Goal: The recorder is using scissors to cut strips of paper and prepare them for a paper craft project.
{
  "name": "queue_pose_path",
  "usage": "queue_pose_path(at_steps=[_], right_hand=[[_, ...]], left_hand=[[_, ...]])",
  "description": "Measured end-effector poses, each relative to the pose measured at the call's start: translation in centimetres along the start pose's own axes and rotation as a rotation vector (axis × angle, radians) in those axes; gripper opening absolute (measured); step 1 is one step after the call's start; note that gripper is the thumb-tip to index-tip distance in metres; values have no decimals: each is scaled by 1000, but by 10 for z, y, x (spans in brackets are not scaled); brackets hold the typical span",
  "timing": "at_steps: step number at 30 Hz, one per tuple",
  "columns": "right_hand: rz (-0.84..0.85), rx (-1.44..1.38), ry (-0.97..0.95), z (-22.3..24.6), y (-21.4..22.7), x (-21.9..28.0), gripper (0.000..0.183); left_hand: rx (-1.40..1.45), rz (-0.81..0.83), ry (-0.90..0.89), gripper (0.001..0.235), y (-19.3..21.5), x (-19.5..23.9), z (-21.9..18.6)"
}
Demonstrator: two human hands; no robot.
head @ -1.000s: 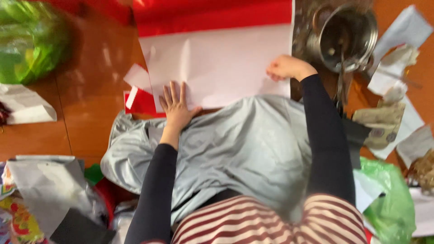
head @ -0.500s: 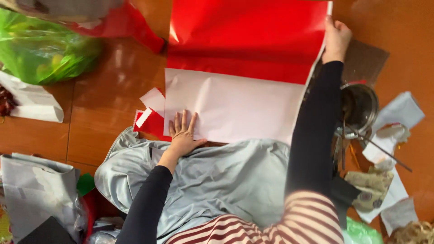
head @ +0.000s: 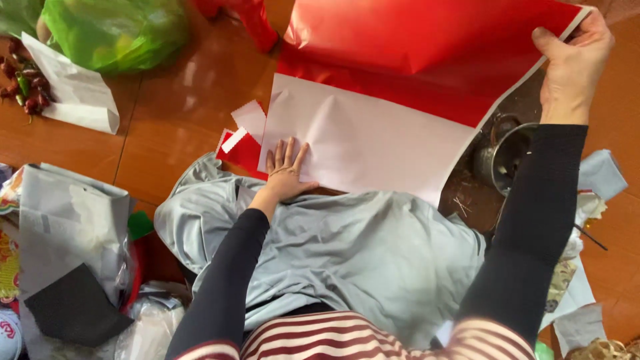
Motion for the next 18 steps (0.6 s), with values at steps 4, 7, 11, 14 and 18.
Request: queue_pose_path(at_steps=[4,7,11,14,18], right_hand=[[28,99,22,1,17,22,30],[70,165,-58,11,20,58,28],[84,328,-154,26,4,124,23],[58,513,-137,26,-17,184,21],[-78,611,-273,-23,-26,271,22]], left_hand=[[-63,-101,-56,108,7,-18,2],[-240,-50,95,75,25,-38,-7],[-234,11,138,82,64,-87,-20],[-197,93,181,78,72,-119,-15],[264,87,159,69,82,-134,-22]])
Point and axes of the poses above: each hand's wrist, its own x-axis away from the middle knuckle, its own y-axis out of the back of the hand, z = x × y, the point moved 6 cm from there along -x, towards the middle knuckle, and after that the axes turned 6 degrees about z, right-handed, at the moved point
